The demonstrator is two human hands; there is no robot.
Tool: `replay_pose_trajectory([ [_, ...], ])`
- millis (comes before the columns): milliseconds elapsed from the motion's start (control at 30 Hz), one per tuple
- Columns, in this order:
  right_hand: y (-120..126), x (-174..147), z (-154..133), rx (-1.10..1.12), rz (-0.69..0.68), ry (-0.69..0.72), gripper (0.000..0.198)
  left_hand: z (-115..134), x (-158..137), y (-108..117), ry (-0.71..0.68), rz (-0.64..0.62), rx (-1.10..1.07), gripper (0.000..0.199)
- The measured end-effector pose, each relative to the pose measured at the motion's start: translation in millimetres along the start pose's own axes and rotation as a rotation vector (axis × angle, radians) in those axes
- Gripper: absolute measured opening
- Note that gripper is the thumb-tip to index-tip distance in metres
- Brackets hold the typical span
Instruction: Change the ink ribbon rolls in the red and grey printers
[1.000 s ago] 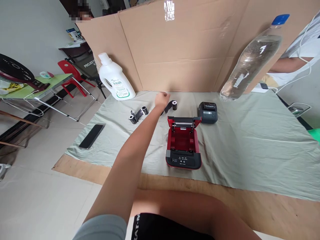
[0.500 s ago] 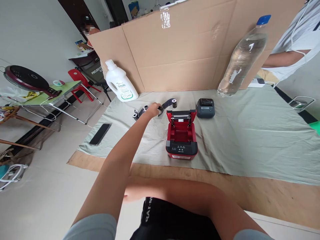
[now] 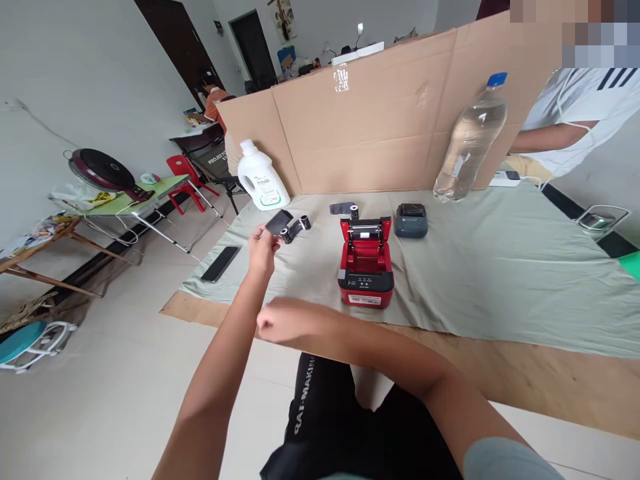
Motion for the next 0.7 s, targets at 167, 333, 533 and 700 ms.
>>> replay_pose_trajectory([
  [167, 86.9, -41.3, 17.5, 0.314, 0.715, -0.001, 0.013, 22.2, -63.3, -0.7, -0.054, 0.093, -0.365, 0.051],
  [333, 116.8, -64.8, 11.5, 0.345, 0.832, 0.087, 0.026, 28.9, -105.6, -22.5, -0.217, 0.15, -0.112, 0.039],
  [533, 130.8, -91.6, 0.7, 0.119, 0.747, 0.034, 0.012, 19.8, -128.0, -48.0, -0.311, 0.075, 0.134, 0.033],
  [700, 144.9, -123.7, 15.6, 0.173, 0.618, -0.102, 0.006, 8.7, -142.7, -74.5, -0.307, 0.0, 0.212, 0.044],
])
Point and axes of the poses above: each hand's wrist, its own x-axis towards the middle knuckle, its own y-axis out of the back of the hand, z = x × y, the point moved 7 cm from there along x, towards the middle knuckle, and after that the axes turned 11 degrees about -z, right-handed, at the moved point
